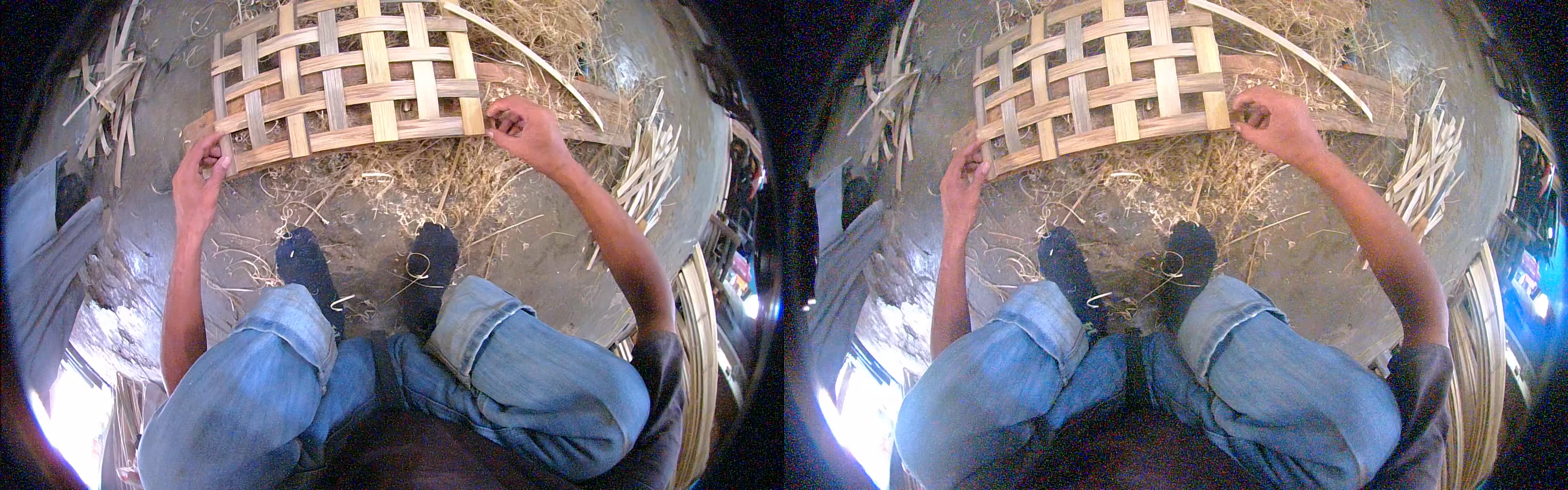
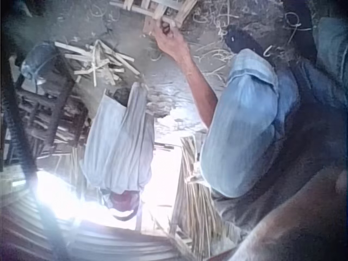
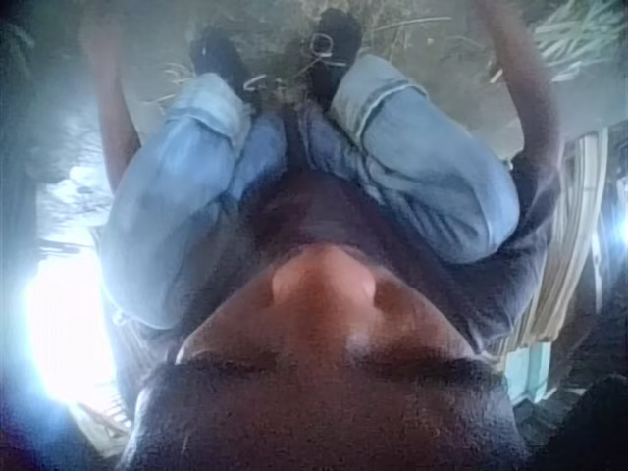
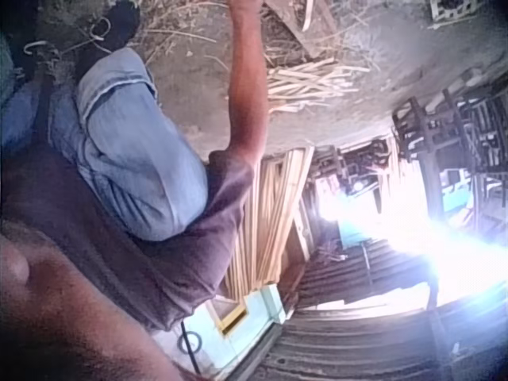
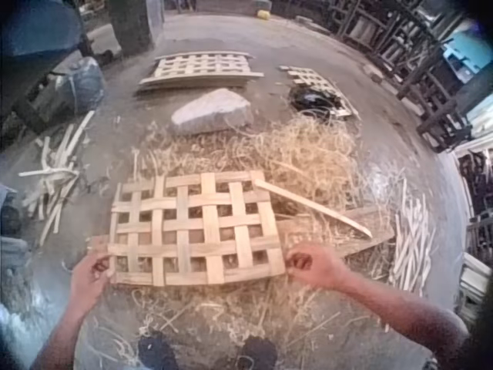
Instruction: The person weaves thin wooden strips into a rectangular basket frame, securing the edges with a hammer and nails. They adjust the strips and tap them into place to form a grid pattern.
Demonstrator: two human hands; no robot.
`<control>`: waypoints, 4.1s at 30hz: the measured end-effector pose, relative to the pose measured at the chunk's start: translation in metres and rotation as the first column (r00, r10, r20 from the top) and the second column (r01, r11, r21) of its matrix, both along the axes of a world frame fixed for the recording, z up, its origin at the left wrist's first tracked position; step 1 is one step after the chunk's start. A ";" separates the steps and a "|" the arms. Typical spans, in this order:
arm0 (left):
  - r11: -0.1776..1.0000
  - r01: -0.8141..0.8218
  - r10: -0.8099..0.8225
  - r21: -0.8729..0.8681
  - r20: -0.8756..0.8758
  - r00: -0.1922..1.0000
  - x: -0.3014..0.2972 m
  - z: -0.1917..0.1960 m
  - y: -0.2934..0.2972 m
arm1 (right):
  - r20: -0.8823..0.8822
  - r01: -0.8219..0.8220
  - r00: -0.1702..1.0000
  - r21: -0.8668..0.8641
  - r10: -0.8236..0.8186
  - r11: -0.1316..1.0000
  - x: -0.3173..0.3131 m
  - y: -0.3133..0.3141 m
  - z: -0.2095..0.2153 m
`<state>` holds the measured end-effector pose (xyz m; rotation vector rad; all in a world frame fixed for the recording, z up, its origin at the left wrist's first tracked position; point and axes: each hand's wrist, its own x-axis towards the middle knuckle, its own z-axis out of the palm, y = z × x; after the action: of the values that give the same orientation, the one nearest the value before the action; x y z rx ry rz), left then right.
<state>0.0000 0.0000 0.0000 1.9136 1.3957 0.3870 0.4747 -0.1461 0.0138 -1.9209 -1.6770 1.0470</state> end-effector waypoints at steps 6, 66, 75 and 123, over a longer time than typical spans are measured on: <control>0.999 -0.018 0.017 -0.028 -0.014 1.000 -0.001 0.002 -0.001 | 0.030 -0.046 0.999 0.044 0.045 0.998 0.003 0.001 -0.002; 0.979 -0.125 0.145 -0.161 0.116 0.983 0.001 -0.009 -0.010 | 0.837 -0.544 0.457 -0.004 0.300 0.839 0.017 0.406 -0.005; 0.992 -0.114 0.119 -0.048 0.125 0.985 0.002 -0.013 -0.015 | 0.796 -0.805 0.329 -0.044 0.508 0.591 -0.027 0.356 0.012; 0.978 0.186 -0.184 -0.093 0.030 0.983 -0.007 0.033 0.005 | 0.427 -0.558 0.798 0.258 0.425 0.789 0.008 -0.051 0.001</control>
<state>-0.0072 0.0048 0.0329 1.9348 1.1886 0.2461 0.4830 -0.1971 0.0151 -1.4959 -2.4777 0.4839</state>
